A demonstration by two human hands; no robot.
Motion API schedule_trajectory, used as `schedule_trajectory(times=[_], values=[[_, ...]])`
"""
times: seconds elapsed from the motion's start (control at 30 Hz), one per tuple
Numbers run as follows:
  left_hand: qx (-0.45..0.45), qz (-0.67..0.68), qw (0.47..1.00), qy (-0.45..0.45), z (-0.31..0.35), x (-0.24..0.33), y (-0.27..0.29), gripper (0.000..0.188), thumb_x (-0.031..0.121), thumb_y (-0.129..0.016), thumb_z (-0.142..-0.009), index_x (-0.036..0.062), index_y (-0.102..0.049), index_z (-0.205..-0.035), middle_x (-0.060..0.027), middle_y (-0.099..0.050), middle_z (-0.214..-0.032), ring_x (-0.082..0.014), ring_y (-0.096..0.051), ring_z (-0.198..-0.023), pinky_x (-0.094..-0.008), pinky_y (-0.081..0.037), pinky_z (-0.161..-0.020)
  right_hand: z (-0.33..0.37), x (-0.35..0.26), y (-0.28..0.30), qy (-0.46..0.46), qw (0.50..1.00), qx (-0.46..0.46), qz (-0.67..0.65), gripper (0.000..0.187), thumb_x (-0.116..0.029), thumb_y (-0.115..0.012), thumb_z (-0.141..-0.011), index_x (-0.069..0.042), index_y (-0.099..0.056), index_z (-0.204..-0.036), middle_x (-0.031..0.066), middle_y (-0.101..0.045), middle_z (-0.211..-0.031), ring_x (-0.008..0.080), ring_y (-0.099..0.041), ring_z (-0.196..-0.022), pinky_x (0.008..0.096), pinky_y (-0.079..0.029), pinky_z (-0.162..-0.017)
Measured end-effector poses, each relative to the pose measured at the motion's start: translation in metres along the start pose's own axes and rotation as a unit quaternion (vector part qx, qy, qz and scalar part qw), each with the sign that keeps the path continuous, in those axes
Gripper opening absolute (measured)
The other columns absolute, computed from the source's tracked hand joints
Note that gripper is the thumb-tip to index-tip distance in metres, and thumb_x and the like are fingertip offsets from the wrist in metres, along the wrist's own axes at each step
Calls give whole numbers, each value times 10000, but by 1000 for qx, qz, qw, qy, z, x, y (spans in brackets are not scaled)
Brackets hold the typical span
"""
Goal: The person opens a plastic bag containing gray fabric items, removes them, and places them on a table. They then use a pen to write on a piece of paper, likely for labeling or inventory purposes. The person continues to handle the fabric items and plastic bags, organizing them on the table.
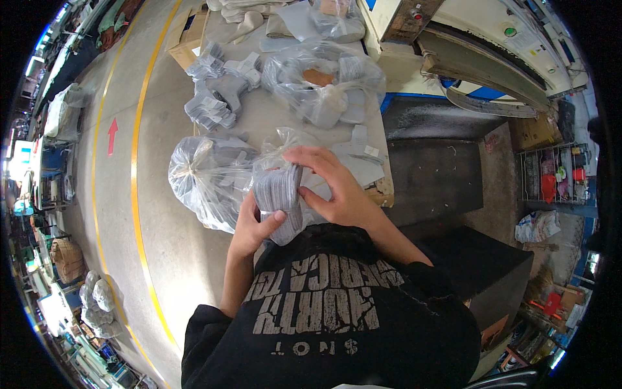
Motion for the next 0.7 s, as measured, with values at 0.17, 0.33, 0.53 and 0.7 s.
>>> schedule_trajectory(times=[0.17,0.33,0.53,0.7], values=[[5,-38,998,-40,3,25,-6,1005,444,-862,-805,-62,-401,-1541,-150,-578,-1407,-236,-552,-1312,-376,-392,-1137,0,-22,14,73,990,46,112,537,-36,-784,-824,-101,-667,-1345,119,-635,-1339,326,-581,-1201,429,-453,-1036],[3,-61,997,-56,5,38,-8,1039,461,-866,-790,-71,-391,-1545,-165,-557,-1432,-250,-539,-1330,-398,-385,-1148,5,-27,21,103,982,100,122,601,-16,-854,-727,-91,-696,-1302,89,-668,-1173,281,-628,-1054,385,-478,-947],[-2,-73,996,-57,7,42,-8,1051,464,-863,-788,-76,-381,-1550,-183,-541,-1434,-269,-528,-1337,-400,-381,-1148,2,-30,21,76,991,56,95,558,-29,-855,-740,-95,-696,-1270,82,-642,-1056,259,-591,-945,371,-469,-865],[-12,-79,995,-60,7,50,-15,1064,454,-870,-784,-78,-368,-1557,-185,-544,-1423,-266,-533,-1329,-391,-384,-1143,3,-32,24,115,988,39,100,488,0,-838,-721,-96,-696,-1178,82,-648,-1046,251,-600,-944,356,-467,-856]])
Point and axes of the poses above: each hand's wrist, its own z-axis away from the middle knuckle, its own y-axis out of the back of the hand, x = y × z, the point moved 8 cm from there along -z, towards the middle knuckle
